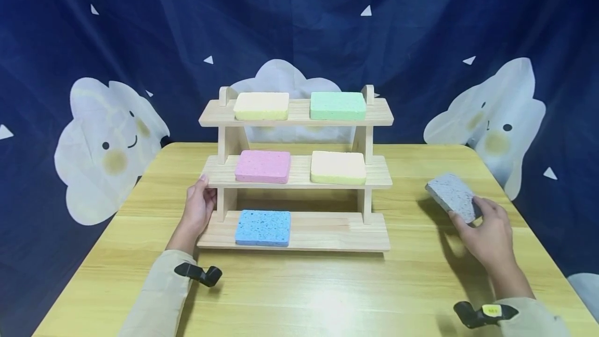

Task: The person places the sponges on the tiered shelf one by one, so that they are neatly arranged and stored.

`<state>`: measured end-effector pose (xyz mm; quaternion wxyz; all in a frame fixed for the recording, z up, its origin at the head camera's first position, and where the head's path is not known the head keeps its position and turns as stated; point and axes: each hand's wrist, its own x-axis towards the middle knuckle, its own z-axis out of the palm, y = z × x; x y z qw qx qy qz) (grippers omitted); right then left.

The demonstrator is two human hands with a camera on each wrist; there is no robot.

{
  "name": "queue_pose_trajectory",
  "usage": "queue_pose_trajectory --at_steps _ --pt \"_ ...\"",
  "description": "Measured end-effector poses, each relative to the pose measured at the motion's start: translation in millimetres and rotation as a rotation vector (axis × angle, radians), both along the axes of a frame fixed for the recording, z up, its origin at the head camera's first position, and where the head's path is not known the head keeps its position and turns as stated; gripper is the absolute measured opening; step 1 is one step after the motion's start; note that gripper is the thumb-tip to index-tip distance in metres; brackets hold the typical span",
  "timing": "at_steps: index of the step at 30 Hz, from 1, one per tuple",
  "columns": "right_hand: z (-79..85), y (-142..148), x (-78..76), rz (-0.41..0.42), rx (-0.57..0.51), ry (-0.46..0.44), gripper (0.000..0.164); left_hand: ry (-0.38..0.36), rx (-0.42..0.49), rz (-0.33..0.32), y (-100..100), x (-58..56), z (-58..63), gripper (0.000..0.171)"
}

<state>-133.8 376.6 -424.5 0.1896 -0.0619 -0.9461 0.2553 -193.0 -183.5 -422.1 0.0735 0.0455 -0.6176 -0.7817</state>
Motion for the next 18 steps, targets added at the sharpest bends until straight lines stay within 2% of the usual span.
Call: queue_pose_trajectory --at_steps 11,15,18 --pt "26.7 -44 18.2 0.169 0.012 0.109 0.061 0.011 0.015 0.017 2 0.1 -1.5 0.03" --pt "29.2 -61 27.9 0.263 0.016 0.164 0.059 0.014 0.011 0.012 2 -0.1 -1.1 0.033" --pt "27.5 -69 35.0 0.281 0.018 0.23 0.053 0.01 -0.001 0.001 1 0.3 -0.6 0.035"
